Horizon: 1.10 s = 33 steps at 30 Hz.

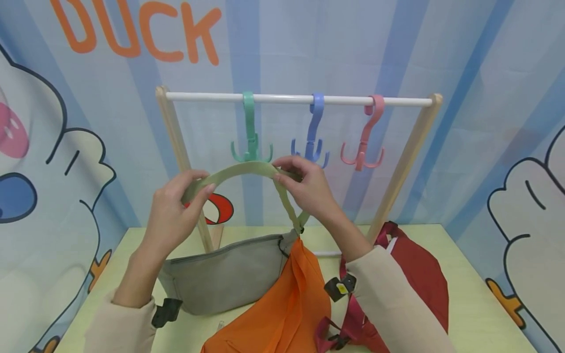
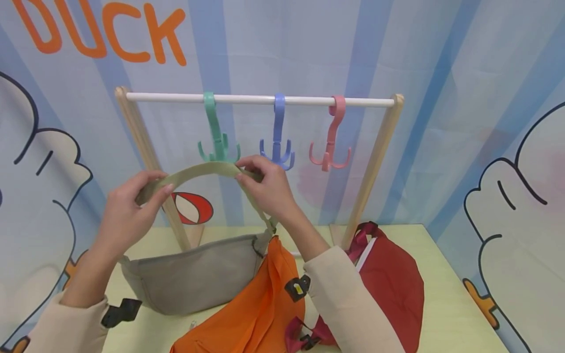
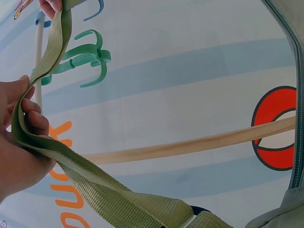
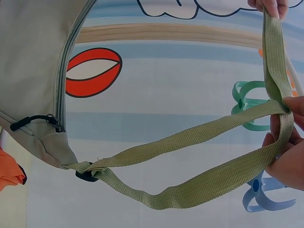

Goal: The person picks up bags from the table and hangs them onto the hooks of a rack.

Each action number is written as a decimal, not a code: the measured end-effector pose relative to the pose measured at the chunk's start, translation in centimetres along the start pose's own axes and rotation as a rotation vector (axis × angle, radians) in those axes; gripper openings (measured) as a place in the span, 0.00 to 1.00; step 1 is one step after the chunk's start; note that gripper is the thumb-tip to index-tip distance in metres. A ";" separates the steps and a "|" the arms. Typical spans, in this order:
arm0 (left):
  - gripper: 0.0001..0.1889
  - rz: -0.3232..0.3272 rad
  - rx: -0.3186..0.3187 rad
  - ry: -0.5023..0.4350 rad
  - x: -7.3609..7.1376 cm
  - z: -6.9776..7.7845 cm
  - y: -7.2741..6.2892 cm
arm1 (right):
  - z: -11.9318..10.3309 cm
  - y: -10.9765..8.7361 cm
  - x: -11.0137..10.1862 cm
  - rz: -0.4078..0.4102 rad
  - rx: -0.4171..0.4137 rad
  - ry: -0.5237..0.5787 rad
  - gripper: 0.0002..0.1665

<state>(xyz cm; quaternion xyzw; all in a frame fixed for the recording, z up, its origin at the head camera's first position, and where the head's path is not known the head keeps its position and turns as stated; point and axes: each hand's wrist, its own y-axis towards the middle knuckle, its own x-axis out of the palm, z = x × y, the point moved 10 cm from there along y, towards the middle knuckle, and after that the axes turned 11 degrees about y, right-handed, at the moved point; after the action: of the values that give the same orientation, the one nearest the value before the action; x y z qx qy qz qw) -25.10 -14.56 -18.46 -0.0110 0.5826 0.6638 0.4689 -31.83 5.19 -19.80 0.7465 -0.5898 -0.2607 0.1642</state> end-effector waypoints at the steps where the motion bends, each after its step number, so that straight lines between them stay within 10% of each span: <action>1: 0.09 0.001 0.002 0.001 0.0 0.0 0.1 | -0.1 0.0 0.0 0.003 -0.002 -0.003 0.10; 33: 0.09 -0.019 0.005 -0.019 -0.1 1.1 2.4 | -1.4 1.1 -1.2 0.069 0.008 -0.040 0.10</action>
<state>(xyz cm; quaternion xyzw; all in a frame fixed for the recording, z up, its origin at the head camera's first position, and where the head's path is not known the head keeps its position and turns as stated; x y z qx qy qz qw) -25.99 -13.46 -16.19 -0.0089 0.5797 0.6580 0.4806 -32.07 6.03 -17.85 0.7209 -0.6196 -0.2672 0.1583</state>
